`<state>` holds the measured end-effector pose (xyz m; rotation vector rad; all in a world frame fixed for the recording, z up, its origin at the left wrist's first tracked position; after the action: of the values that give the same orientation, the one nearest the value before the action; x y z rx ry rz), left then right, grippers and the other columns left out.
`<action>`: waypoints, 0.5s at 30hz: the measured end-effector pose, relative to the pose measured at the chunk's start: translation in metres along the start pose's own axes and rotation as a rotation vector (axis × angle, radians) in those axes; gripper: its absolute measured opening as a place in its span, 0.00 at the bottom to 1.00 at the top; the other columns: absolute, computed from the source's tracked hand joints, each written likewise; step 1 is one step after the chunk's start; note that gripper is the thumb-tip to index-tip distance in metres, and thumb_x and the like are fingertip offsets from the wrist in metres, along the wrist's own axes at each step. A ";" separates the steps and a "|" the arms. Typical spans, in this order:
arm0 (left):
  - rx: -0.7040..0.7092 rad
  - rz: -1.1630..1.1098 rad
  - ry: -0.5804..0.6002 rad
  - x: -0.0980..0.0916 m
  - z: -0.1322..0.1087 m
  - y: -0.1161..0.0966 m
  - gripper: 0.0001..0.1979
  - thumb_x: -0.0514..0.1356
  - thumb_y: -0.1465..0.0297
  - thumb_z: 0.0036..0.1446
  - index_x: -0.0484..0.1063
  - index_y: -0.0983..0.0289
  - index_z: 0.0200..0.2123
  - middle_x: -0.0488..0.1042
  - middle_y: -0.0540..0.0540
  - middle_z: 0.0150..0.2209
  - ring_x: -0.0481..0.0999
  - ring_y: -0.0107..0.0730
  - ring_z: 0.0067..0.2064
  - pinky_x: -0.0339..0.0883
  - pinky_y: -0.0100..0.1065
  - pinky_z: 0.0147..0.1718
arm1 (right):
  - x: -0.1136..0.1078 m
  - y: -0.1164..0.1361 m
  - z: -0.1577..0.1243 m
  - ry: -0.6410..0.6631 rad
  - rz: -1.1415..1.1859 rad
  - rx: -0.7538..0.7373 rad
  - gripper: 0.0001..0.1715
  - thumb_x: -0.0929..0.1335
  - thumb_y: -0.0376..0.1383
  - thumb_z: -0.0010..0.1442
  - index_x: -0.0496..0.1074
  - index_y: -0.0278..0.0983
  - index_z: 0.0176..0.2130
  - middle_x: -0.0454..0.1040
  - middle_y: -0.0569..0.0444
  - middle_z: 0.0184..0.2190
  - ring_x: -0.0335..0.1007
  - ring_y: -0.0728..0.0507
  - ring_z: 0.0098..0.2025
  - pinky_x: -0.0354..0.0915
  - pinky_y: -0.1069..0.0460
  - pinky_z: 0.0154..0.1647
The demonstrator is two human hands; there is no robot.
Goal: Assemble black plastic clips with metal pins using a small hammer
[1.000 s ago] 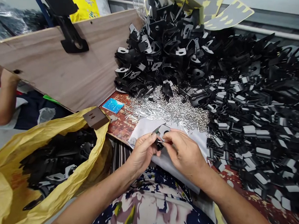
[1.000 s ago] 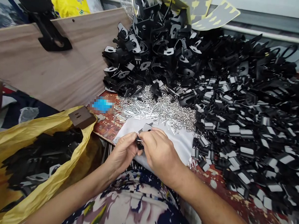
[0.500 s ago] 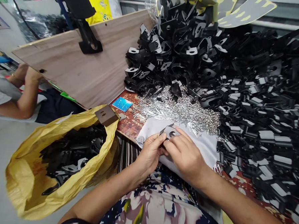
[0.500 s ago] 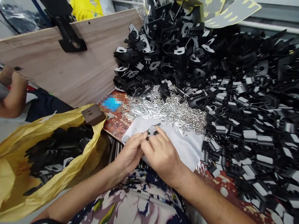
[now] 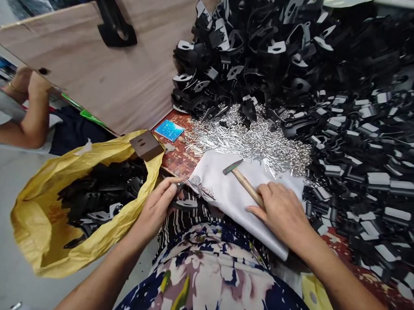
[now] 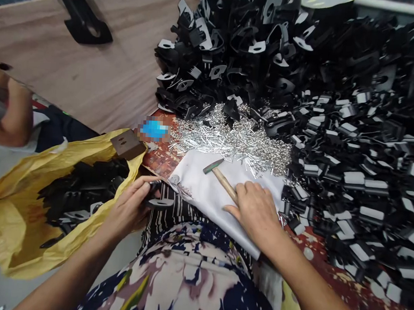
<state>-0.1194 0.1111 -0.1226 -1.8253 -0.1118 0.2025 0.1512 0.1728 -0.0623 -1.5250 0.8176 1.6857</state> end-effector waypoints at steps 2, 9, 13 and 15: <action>-0.016 -0.008 0.047 0.009 0.003 0.009 0.22 0.57 0.50 0.66 0.75 0.60 0.50 0.71 0.50 0.30 0.66 0.30 0.27 0.58 0.27 0.22 | 0.017 -0.013 -0.007 0.119 -0.036 0.032 0.12 0.71 0.42 0.64 0.68 0.38 0.35 0.72 0.50 0.31 0.69 0.40 0.31 0.62 0.47 0.31; 0.069 0.041 0.013 0.058 0.020 0.017 0.21 0.58 0.52 0.64 0.80 0.62 0.43 0.68 0.48 0.22 0.62 0.29 0.21 0.56 0.29 0.21 | 0.020 -0.032 -0.019 0.158 0.140 0.065 0.21 0.65 0.34 0.69 0.66 0.38 0.60 0.80 0.55 0.30 0.76 0.41 0.27 0.63 0.50 0.26; 0.145 0.101 -0.066 0.057 0.021 0.008 0.19 0.56 0.57 0.66 0.82 0.62 0.36 0.68 0.48 0.21 0.66 0.32 0.24 0.58 0.31 0.26 | -0.027 -0.015 -0.034 -0.127 0.276 -0.060 0.33 0.63 0.34 0.72 0.55 0.48 0.72 0.80 0.50 0.51 0.81 0.42 0.41 0.72 0.51 0.36; 0.157 0.093 -0.094 0.054 0.020 0.007 0.19 0.56 0.58 0.66 0.81 0.62 0.34 0.68 0.48 0.20 0.67 0.34 0.25 0.58 0.31 0.28 | -0.045 -0.005 -0.040 -0.263 0.357 -0.069 0.37 0.64 0.32 0.71 0.53 0.49 0.73 0.79 0.49 0.52 0.80 0.43 0.43 0.74 0.51 0.40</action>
<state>-0.0704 0.1383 -0.1387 -1.6657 -0.0746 0.3534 0.1798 0.1382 -0.0219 -1.2150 0.9370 2.1398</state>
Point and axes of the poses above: each hand's wrist, its own z-axis towards the middle knuckle, its own x-axis out of the palm, y = z × x, the point moved 9 cm from there along z, towards the middle knuckle
